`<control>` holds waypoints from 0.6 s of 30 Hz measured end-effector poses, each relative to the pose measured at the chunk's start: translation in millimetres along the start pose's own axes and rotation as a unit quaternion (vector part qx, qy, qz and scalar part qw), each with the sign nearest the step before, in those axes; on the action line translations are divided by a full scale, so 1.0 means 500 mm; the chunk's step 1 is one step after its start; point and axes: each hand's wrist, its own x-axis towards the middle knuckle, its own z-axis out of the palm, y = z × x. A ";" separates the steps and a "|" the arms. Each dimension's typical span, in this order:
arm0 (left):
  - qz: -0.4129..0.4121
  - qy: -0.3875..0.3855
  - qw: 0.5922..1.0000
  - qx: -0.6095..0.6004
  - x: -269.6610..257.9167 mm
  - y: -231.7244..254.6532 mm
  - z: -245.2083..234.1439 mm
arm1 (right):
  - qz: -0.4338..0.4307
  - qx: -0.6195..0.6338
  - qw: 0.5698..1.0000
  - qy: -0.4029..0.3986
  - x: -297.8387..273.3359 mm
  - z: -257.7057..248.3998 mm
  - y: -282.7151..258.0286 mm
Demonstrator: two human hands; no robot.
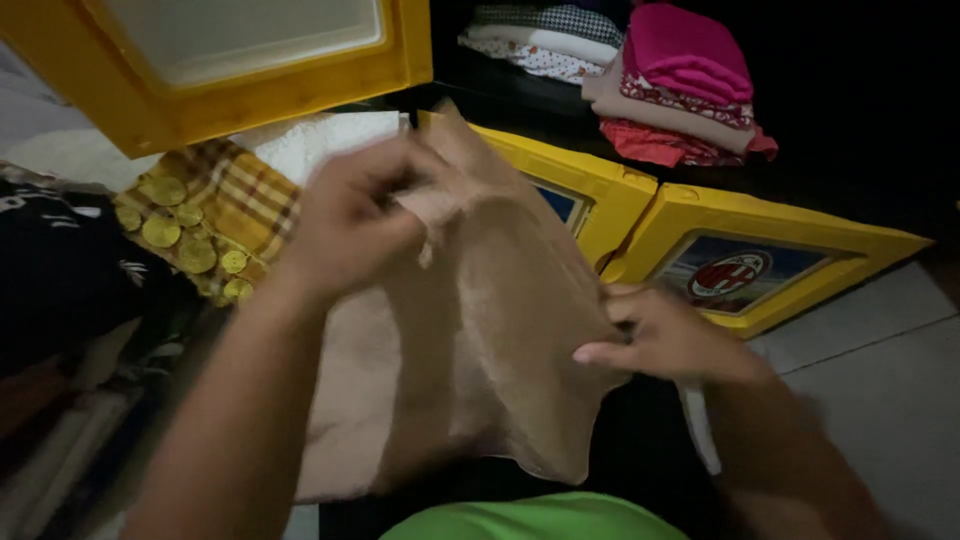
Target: Folding and organizing various items of clothing into a yellow plastic storage cabinet
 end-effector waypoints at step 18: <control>0.076 0.160 0.956 0.235 0.092 -0.039 -0.249 | -0.081 -0.208 0.899 0.378 0.125 -0.214 -0.112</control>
